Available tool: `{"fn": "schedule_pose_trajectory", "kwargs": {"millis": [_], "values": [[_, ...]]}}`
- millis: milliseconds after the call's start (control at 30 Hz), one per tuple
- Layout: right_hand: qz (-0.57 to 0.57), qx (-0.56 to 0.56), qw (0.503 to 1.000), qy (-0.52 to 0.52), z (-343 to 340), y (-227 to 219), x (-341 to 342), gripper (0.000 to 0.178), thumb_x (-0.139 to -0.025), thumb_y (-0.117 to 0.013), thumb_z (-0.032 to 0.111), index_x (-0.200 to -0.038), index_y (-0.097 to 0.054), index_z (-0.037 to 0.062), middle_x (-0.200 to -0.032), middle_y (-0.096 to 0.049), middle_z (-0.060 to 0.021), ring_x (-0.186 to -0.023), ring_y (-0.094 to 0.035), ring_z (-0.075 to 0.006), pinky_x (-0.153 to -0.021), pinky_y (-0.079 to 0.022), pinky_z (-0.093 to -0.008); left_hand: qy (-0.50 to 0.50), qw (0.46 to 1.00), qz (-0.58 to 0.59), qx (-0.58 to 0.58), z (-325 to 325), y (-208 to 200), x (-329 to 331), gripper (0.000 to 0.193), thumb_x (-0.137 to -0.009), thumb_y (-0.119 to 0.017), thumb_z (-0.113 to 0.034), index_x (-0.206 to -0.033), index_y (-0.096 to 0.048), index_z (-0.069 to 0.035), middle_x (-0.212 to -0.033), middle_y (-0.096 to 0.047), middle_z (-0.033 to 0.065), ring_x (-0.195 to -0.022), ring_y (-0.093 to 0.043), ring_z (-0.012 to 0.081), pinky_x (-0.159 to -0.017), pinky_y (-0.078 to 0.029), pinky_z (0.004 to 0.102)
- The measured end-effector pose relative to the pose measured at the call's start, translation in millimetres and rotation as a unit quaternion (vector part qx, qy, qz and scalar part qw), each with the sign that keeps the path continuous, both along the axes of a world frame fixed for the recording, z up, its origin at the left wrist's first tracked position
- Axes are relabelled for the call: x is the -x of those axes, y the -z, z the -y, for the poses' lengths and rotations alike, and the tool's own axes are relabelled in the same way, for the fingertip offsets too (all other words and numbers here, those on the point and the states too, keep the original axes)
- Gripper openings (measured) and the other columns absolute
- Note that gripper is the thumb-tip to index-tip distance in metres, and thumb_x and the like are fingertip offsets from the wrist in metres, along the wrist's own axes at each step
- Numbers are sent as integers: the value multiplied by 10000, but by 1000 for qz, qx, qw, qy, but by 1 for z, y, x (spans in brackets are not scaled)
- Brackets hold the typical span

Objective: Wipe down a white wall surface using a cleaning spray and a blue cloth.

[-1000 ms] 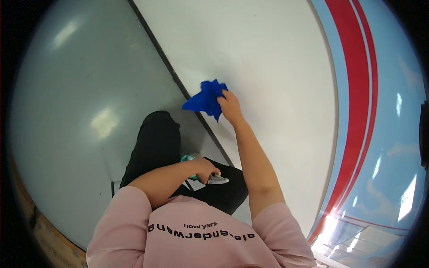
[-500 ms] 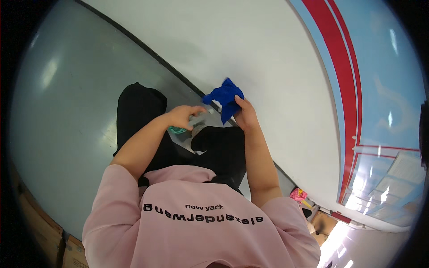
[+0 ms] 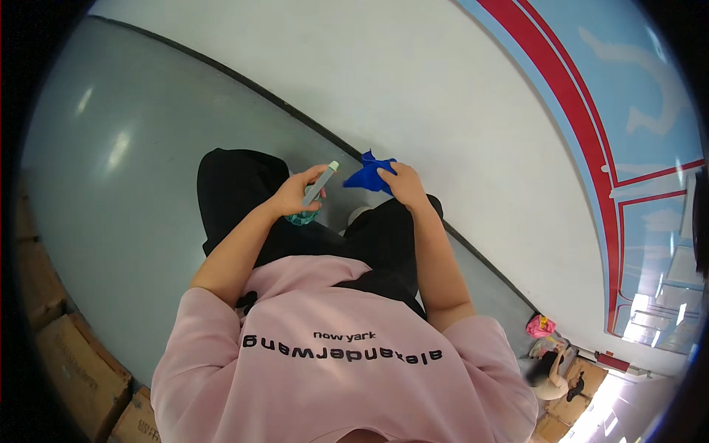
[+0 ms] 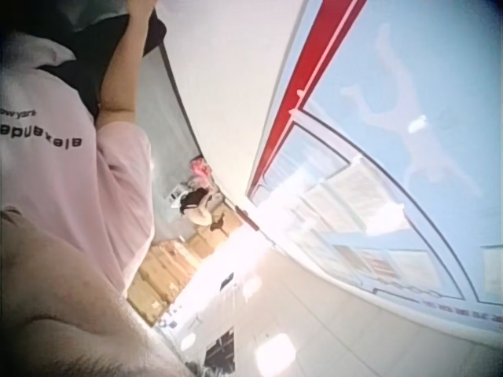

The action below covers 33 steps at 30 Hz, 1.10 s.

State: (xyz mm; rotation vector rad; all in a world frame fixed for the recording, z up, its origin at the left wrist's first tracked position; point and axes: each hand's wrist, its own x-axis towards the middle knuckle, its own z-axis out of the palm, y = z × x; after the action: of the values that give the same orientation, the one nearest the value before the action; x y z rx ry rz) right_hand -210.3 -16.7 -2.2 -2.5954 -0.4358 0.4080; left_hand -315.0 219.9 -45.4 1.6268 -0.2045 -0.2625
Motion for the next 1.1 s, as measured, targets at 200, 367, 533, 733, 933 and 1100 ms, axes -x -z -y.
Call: {"fn": "schedule_pose_trajectory", "kwargs": {"millis": [200, 367, 533, 733, 933, 1100], "values": [[82, -29, 996, -28, -9, -15, 17, 377, -757, -565, 366, -809, -634, -1, -912, -566, -191, -857, -530, -321, -769, -425, -378, 5, 1000, 8, -1, -1, -15, 10, 696, -553, -595, -51, -1223, -420, -118, -789, -553, 48, -753, -543, 138, -706, -423, 272], [-53, -111, 987, 100, -7, -12, 23, 428, -752, -558, 420, -813, -660, 9, -1012, -567, -174, -954, -521, -312, -821, -415, -369, 33, 999, 9, 13, -2, -20, 6, 696, -556, -603, -69, -1226, -421, -125, -798, -548, 46, -754, -540, 135, -719, -423, 273], [176, -38, 983, -38, 8, 12, 36, 326, -773, -584, 307, -925, -642, 24, -1058, -573, -133, -928, -552, -265, -829, -423, -357, 41, 999, -11, 34, -2, -23, 5, 697, -556, -603, -71, -1226, -420, -125, -789, -548, 36, -772, -534, 128, -720, -420, 265], [-296, -528, 791, 84, -28, -22, 51, 389, -805, -572, 186, -1142, -472, 20, -988, -552, -64, -881, -528, -143, -805, -419, -273, 71, 995, -26, 59, -11, -25, 11, 687, -562, -601, -66, -1222, -416, -112, -808, -553, 25, -782, -532, 123, -726, -418, 258], [-81, -285, 955, -10, -56, -3, 57, 367, -699, -617, 113, -1030, -497, 10, -901, -537, -150, -843, -539, -228, -765, -412, -319, 66, 989, -32, 129, -13, -10, 12, 648, -579, -634, -76, -1185, -408, -55, -821, -555, 28, -793, -532, 126, -740, -419, 263], [-51, -296, 954, -21, -69, 0, 48, 292, -697, -607, 95, -970, -545, 12, -920, -533, -141, -847, -538, -252, -774, -411, -322, 31, 991, -19, 128, -17, 5, 1, 656, -571, -628, -52, -1189, -406, -47, -834, -550, 36, -790, -537, 131, -726, -430, 266]]}}
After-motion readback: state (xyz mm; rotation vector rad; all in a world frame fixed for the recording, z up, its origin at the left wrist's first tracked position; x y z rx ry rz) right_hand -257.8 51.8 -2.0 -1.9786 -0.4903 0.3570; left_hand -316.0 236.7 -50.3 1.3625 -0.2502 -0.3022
